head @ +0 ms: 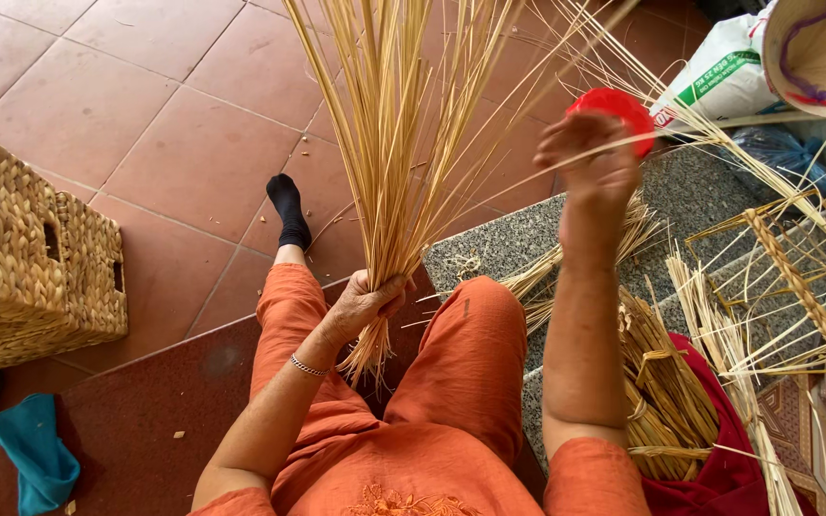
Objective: The person sits on the floor and repeatedly gathers dried plant stalks into a bundle, aligns them, and removes stray pieces. The person continues to adjust and refine the bundle throughout the clip.
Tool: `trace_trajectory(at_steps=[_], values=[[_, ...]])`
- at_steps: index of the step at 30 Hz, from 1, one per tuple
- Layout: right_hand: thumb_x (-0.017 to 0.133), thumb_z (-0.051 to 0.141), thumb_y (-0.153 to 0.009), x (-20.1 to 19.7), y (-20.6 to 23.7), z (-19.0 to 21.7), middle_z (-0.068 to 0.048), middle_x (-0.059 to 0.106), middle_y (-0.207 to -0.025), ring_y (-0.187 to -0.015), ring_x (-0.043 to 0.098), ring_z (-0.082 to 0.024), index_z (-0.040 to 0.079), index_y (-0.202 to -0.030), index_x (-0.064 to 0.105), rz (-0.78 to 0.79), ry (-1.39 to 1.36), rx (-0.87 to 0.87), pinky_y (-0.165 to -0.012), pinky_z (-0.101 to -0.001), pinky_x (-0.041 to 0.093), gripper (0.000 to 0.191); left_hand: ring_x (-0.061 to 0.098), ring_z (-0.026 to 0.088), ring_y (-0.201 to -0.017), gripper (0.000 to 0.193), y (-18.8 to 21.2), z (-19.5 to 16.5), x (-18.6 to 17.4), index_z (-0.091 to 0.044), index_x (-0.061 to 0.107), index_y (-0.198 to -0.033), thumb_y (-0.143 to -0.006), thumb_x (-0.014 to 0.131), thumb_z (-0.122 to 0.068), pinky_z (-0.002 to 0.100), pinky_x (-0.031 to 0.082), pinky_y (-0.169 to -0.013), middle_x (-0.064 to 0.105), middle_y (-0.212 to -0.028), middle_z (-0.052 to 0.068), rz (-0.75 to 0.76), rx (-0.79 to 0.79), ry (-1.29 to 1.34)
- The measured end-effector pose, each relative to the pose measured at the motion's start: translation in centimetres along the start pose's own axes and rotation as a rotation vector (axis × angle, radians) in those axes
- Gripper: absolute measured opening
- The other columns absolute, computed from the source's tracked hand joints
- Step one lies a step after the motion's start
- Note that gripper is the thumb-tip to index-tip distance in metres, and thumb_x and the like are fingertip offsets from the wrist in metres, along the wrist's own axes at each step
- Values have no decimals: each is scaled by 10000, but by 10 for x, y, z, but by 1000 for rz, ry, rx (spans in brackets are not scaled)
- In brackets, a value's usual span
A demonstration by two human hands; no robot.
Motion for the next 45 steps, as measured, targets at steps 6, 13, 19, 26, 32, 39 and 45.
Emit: trace_trajectory(at_steps=[6,13,19,26,32,39,45], values=[[642,199,-1075,10,15,-32,-44,730,-1181,-885,683,-78,122,-1302,665,100,313,-74,-683,-212,591,240,390,66,-539,288,3,-2,1,-6,703,-1014,-1084,564,-248,239,330,-511,472,-618,-30,21,9,-33],[690,219,-1133,12,24,-6,-33,660,-1049,-813,611,-87,144,-1336,595,-6,377,-375,-697,-215,550,235,407,68,-551,301,3,-3,1,-5,707,-1009,-1076,575,-268,238,340,-511,487,-638,-30,11,-2,-11],[660,212,-1103,25,25,0,-37,686,-995,-825,654,-94,105,-1199,716,188,740,-447,-656,-218,550,155,408,68,-562,292,2,-2,3,-2,714,-1008,-1071,590,-260,237,336,-514,510,-674,-25,22,21,8],[713,207,-1047,29,32,-6,-44,723,-935,-803,681,-83,79,-1066,721,249,452,-221,-679,-221,584,130,400,65,-539,308,2,-4,3,1,716,-999,-1077,581,-265,240,342,-506,494,-627,-26,13,19,-32],[639,208,-1090,18,31,-13,-68,729,-893,-706,663,-106,88,-1023,637,70,177,-33,-619,-241,571,137,396,62,-543,324,4,-7,3,-3,696,-1034,-1094,536,-279,240,337,-509,494,-626,-30,12,19,-53],[524,206,-1204,-68,-24,18,-114,695,-890,-688,695,-209,48,-1228,549,-265,73,-194,-633,-345,629,162,396,60,-541,292,6,-1,-6,-9,676,-1045,-1084,547,-268,230,328,-500,507,-638,-24,-36,4,-47],[430,476,-1153,-80,-15,31,-155,724,-959,-780,722,-251,60,-1346,501,-132,-190,-102,-762,-416,659,464,458,67,-555,214,3,25,-9,-8,696,-998,-1040,632,-208,241,404,-500,553,-685,-16,-85,-61,24]])
Point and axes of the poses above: each hand's wrist, its own y-axis away from the middle knuckle, its own x-axis out of the palm, z = x × y, the point moved 4 cm from there along -y, towards the middle knuckle
